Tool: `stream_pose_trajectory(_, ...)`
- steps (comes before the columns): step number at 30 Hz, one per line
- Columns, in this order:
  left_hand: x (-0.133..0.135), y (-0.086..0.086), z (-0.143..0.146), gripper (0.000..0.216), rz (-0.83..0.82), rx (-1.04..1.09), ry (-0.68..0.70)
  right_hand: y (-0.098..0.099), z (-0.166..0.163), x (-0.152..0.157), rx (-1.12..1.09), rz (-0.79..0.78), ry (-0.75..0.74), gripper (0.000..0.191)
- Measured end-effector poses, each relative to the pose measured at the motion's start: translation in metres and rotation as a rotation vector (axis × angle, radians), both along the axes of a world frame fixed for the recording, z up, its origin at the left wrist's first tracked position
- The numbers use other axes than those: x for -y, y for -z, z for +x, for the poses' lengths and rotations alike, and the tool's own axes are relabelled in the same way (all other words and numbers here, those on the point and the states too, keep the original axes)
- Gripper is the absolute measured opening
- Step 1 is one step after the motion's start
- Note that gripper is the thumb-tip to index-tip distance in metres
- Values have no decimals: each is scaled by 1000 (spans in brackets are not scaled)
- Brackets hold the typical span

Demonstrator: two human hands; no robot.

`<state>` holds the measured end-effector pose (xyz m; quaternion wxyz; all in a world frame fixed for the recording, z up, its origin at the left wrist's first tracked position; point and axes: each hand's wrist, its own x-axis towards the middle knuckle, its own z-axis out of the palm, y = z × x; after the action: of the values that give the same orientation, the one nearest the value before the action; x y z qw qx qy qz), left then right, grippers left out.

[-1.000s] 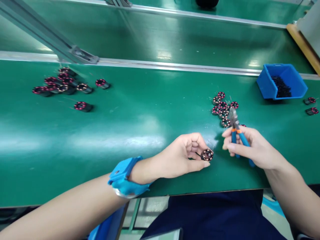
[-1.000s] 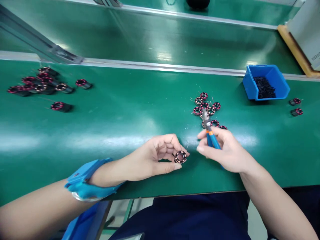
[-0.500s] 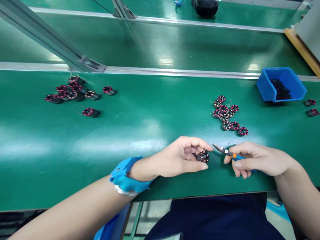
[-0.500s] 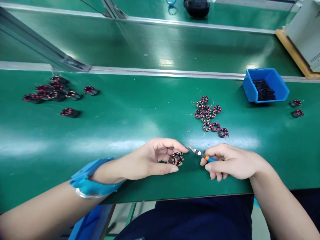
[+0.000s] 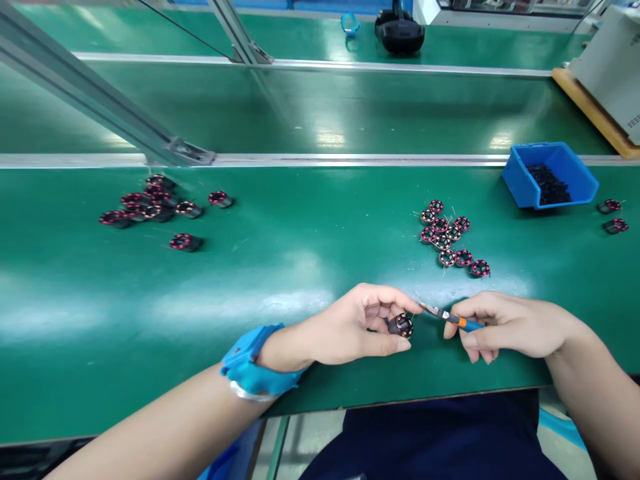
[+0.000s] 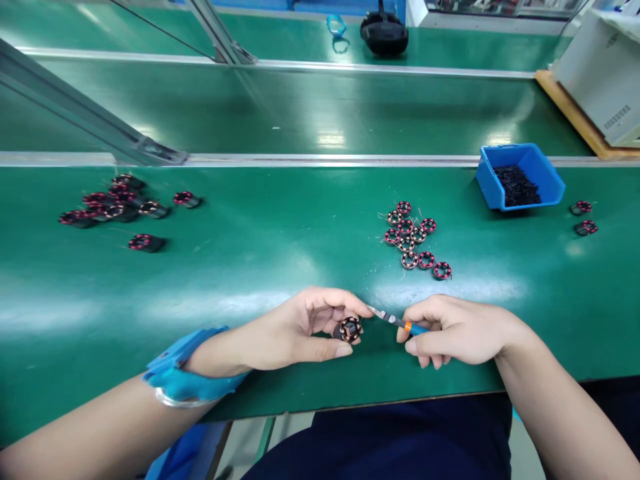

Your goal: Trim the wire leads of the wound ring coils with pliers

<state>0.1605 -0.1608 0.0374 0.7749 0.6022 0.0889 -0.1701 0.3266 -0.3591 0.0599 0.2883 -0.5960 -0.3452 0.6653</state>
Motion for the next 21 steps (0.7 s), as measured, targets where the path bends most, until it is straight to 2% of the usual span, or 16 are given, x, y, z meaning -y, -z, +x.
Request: stream_pose_trajectory(21,0,0,0,36,-19,11,9,-2,1,-3,70,-31,-34,19)
